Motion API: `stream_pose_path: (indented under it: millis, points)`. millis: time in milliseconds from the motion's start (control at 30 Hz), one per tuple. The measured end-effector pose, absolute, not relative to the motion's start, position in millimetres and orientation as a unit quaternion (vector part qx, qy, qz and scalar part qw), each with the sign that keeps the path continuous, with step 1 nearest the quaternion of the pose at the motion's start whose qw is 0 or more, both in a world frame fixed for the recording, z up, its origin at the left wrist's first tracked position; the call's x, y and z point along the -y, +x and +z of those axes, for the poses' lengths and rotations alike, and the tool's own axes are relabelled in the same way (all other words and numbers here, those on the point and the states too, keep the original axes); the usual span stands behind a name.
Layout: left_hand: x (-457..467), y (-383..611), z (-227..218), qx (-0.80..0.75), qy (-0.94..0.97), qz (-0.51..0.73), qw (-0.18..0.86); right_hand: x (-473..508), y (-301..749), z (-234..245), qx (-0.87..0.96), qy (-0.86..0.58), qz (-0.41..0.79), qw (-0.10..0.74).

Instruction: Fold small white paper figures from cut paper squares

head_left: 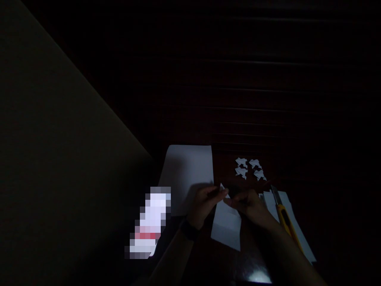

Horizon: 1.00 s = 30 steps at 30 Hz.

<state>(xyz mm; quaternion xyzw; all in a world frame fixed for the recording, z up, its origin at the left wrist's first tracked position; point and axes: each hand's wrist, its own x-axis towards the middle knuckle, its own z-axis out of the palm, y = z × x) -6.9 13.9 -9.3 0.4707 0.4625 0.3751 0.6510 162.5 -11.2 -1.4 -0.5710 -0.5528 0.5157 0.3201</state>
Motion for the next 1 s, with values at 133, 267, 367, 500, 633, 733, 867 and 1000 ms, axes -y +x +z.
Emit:
stream_pose_path:
  millis: [133,267,367,500,633,733,867,1000]
  points:
    - [-12,-5,-12,-0.468,0.443,0.392,0.657,15,156,2,0.578,-0.533,0.545,0.292]
    - [-11,-3,-12,-0.493,0.394,0.415,0.656,16,151,4,0.589,-0.521,0.545,0.293]
    - [-12,-4,-11,-0.487,0.367,0.42,0.672,15,148,4,0.597,-0.524,0.527,0.302]
    - [-14,-5,-13,-0.485,0.342,0.439,0.675,16,147,2,0.604,-0.532,0.51,0.304]
    - [-15,-6,-17,-0.5,0.35,0.455,0.649,16,145,-1,0.621,-0.556,0.464,0.3]
    - [-17,-7,-17,-0.507,0.377,0.457,0.626,15,145,-2,0.635,-0.556,0.445,0.298]
    - [-18,-8,-16,-0.522,0.409,0.453,0.596,16,146,-1,0.63,-0.562,0.449,0.292]
    - [-20,-8,-15,-0.53,0.404,0.458,0.589,19,146,1,0.633,-0.568,0.444,0.282]
